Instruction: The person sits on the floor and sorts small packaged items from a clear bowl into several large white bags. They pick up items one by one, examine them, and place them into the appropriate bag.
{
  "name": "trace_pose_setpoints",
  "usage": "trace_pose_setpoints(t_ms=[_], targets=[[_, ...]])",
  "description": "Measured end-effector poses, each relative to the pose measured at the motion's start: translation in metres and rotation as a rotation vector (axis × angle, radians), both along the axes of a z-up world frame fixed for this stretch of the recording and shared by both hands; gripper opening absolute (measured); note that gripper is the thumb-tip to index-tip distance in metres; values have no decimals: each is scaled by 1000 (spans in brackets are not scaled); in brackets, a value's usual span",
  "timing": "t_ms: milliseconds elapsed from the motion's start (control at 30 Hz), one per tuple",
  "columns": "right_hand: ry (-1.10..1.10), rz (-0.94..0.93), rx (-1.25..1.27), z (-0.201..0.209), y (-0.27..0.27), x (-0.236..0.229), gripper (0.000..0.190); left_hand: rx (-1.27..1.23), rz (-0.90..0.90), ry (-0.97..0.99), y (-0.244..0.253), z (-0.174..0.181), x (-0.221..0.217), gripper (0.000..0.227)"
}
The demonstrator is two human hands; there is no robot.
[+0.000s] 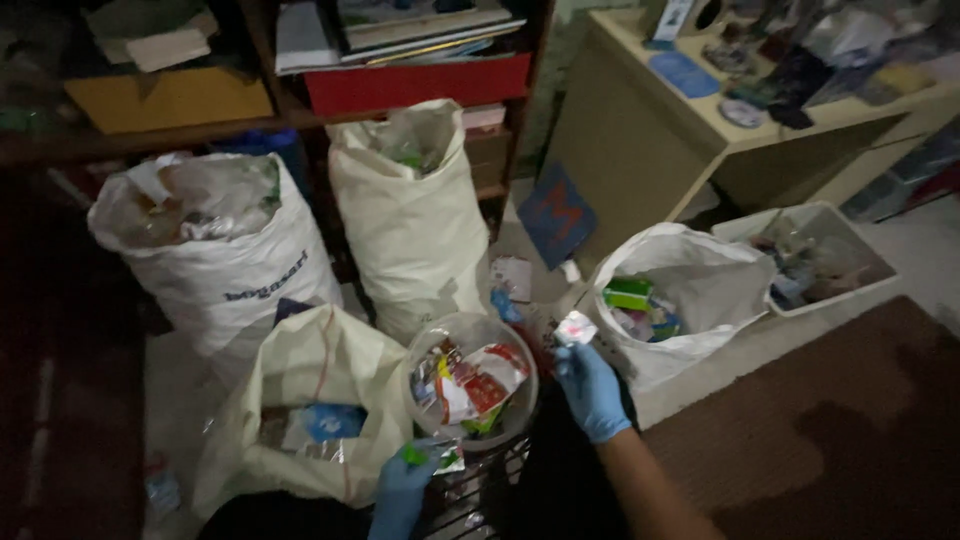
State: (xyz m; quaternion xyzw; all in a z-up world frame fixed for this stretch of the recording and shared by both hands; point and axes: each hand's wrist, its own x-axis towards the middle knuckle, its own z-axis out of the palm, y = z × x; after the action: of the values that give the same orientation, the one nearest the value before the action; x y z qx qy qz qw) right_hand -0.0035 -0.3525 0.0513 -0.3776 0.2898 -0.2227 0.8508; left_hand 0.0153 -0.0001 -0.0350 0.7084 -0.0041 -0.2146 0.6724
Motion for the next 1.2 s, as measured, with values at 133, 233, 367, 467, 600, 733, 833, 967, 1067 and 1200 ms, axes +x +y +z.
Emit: trace_pose_setpoints(t_ms=[133, 233, 367, 467, 600, 733, 833, 967, 1067, 1200], targets=[[-171, -129, 234, 20, -62, -18, 8, 37, -55, -135, -2, -25, 11, 31], [-170, -93, 264, 47, -72, -30, 15, -60, -70, -40, -3, -16, 11, 33], [-85, -53, 211, 84, -43, -34, 28, -161, 75, 164, -12, -21, 9, 37], [-215, 6, 236, 72, -3, -37, 22, 33, -4, 101, -6, -46, 16, 41], [-99, 264, 137, 29, 64, -39, 30, 64, -39, 82, -6, 5, 3, 40], [342, 462, -306, 29, 127, -39, 38, -49, 5, 136, -11, 24, 2, 35], [263, 669, -335, -3, 148, -54, 44, -53, -66, 20, -7, 24, -7, 39], [116, 805, -338, -30, 151, -55, 23, -20, -174, -99, -11, 14, -9, 30], [195, 812, -479, -68, 137, -55, 29, -76, -204, 76, -14, 36, -14, 43], [261, 797, -421, -47, 142, -53, 11, -137, -162, 103, -13, 56, -15, 41]])
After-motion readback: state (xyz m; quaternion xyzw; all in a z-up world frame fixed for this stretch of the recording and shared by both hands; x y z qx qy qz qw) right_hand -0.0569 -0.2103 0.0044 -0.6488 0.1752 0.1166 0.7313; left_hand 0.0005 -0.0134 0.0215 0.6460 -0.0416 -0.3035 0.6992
